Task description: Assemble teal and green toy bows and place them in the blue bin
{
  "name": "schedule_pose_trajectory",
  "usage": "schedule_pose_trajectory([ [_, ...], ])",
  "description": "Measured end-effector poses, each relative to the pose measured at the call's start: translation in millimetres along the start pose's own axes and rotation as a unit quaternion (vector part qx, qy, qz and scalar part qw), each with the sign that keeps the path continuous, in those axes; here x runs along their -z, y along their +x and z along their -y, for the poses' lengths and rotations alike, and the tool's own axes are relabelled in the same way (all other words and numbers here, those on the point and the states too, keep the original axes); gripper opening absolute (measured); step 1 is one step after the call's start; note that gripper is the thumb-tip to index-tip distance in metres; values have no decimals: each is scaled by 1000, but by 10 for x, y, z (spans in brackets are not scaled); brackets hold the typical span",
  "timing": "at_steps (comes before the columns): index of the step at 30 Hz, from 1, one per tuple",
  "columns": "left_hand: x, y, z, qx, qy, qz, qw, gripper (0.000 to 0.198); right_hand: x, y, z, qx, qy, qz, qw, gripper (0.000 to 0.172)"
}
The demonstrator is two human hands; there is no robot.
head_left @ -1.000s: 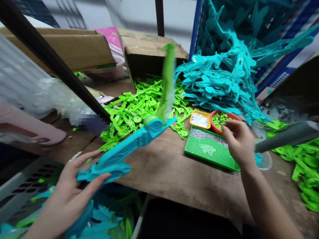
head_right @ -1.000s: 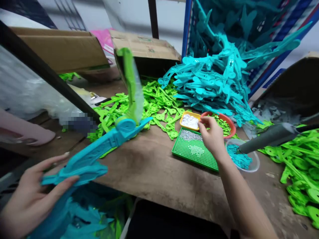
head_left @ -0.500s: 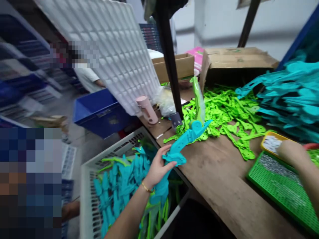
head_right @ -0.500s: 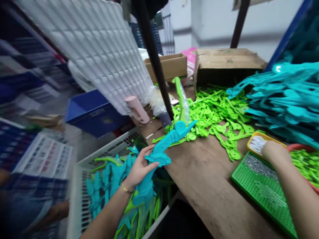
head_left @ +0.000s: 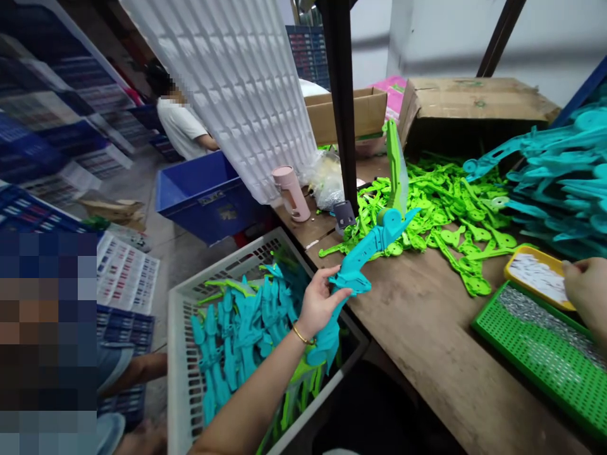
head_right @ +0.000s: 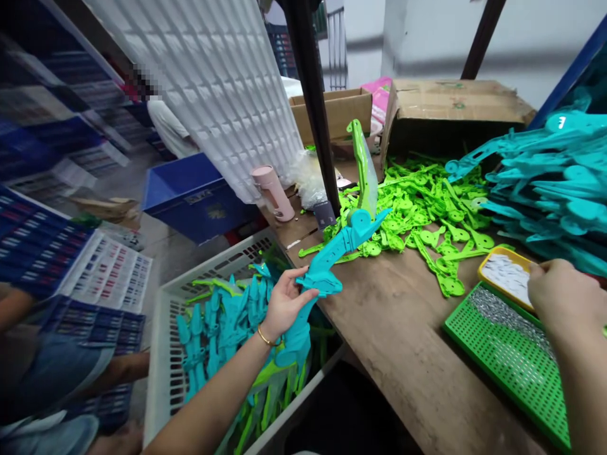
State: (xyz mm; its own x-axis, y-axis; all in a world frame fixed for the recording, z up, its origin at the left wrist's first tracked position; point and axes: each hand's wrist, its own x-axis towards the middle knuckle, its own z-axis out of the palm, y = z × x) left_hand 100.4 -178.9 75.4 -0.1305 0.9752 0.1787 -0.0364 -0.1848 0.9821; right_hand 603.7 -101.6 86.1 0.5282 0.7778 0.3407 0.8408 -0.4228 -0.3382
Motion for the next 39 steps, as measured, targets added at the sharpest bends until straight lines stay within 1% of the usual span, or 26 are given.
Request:
schedule_pose_trajectory([
  [1,-14,-6,3,0,1,0,1000,50,53,-18,88,-69,-35,35,996,36],
  [2,-29,-13,1,1,0,4,1000,50,107,-36,177,-121,-65,78,987,35],
  [3,-46,-23,-3,1,-2,11,1000,50,163,-57,262,-154,-88,111,978,33],
  [4,-66,-36,-10,2,-6,20,1000,51,221,-86,342,-158,-99,133,973,31],
  [5,-91,-52,-19,3,-12,32,999,51,282,-130,416,-149,-104,139,974,28],
  [6,-122,-70,-27,6,-20,46,999,53,347,-195,492,-131,-101,128,978,28],
  [8,-208,-109,-43,13,-38,75,996,58,478,-409,675,-73,-59,69,993,36],
  [9,-265,-128,-48,14,-43,86,995,60,539,-560,793,-41,-16,29,999,38],
  [10,-330,-147,-53,15,-44,96,994,60,590,-733,929,0,53,0,999,37],
  [11,-403,-166,-56,16,-42,104,994,59,629,-921,1079,43,139,-11,989,34],
  [12,-480,-187,-59,17,-38,111,993,58,653,-1111,1233,79,223,13,972,31],
  [14,-635,-233,-62,26,-36,127,991,55,656,-1450,1509,115,366,65,921,25],
  [15,-707,-260,-61,33,-39,137,989,56,640,-1579,1612,130,394,69,907,23],
  [16,-771,-288,-59,36,-45,145,988,56,618,-1676,1682,150,396,54,904,20],
  [17,-827,-316,-56,35,-50,151,987,55,595,-1740,1719,160,391,39,906,18],
  [19,-910,-369,-45,30,-62,154,986,52,559,-1793,1718,163,371,10,914,16],
  [22,-978,-427,-37,27,-68,153,985,47,539,-1797,1644,157,362,-2,919,14],
  [24,-999,-448,-50,28,-62,159,985,48,536,-1811,1613,177,350,-25,920,13],
  [26,-1011,-458,-73,37,-66,168,983,54,527,-1846,1602,201,334,-46,920,11],
  [29,-1024,-468,-98,56,-83,184,978,63,497,-1897,1593,225,310,-59,922,9],
  [31,-1040,-489,-104,44,-71,188,979,64,480,-1912,1595,241,292,-68,923,8],
  [34,-1061,-565,-115,17,-44,179,983,59,495,-1928,1651,266,261,-78,925,8],
  [36,-1013,-615,-123,19,-56,164,985,57,535,-1971,1720,284,271,-67,918,6],
  [37,-944,-625,-121,18,-64,145,987,57,562,-2008,1749,295,295,-51,907,9],
  [38,-831,-617,-112,12,-66,113,991,55,590,-2054,1763,307,333,-29,891,18],
  [39,-668,-591,-96,-3,-61,62,996,54,618,-2108,1753,314,376,-7,872,28],
])
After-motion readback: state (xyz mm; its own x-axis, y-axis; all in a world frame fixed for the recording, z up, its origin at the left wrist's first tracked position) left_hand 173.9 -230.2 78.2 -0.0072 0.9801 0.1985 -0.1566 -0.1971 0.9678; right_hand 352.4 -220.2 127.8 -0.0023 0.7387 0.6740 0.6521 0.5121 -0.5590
